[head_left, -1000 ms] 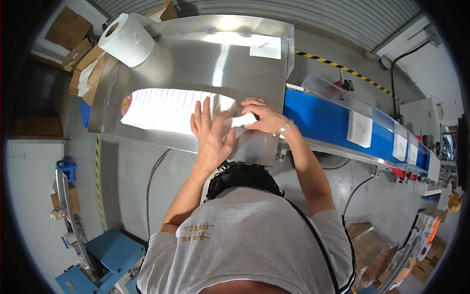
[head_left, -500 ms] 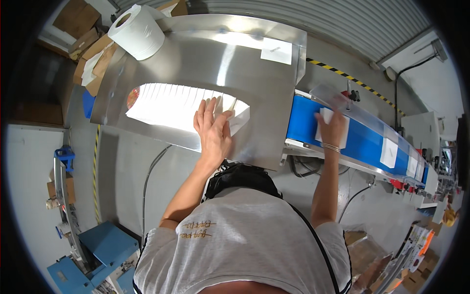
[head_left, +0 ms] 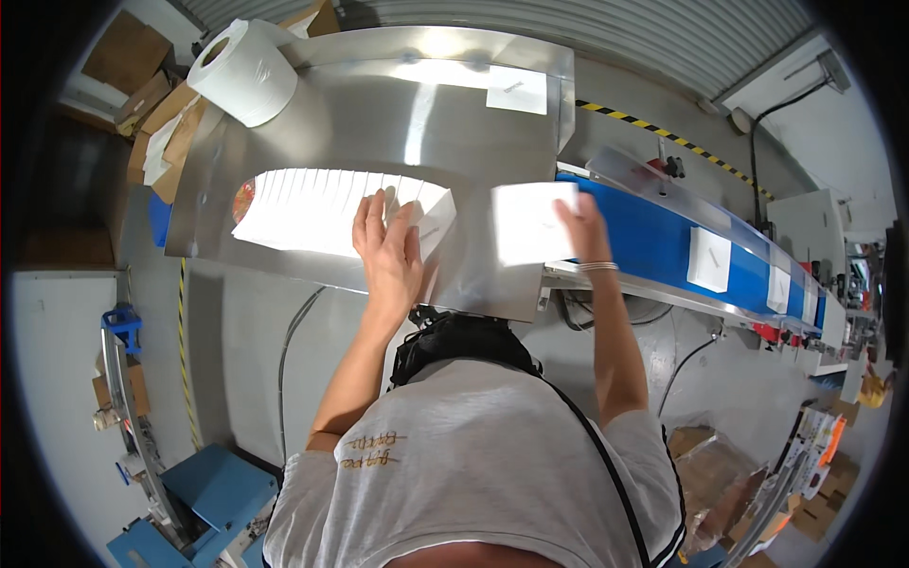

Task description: Picking up stacks of paper from a machine and placing them onto a moving conveyor belt.

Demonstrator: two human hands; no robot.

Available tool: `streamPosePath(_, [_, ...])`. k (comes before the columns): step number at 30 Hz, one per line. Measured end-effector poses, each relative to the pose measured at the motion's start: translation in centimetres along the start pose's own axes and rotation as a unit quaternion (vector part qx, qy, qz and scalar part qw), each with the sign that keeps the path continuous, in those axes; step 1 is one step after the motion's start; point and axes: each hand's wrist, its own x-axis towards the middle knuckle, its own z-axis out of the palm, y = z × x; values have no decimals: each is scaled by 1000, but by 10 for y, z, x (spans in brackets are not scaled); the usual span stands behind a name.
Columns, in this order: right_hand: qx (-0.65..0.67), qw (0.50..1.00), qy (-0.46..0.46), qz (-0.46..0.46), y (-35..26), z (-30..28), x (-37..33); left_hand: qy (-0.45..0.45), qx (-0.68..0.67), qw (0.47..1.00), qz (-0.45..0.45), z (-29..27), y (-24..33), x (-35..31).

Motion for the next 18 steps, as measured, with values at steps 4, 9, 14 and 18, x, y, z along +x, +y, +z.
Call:
streamPosePath(4, [-180,966,171,75,40,-66,4,12,-39,999,-6,4,-2,0])
streamPosePath(9, [-313,920,163,-169,9,-52,8,22,-28,999,20,4,-5,-2])
streamPosePath(14, [52,933,-343,-95,-94,45,6,-34,-13,999,37,-5,-8,2])
streamPosePath(18, [-96,900,-295,-305,-72,74,18,-45,-48,998,20,-11,1,11])
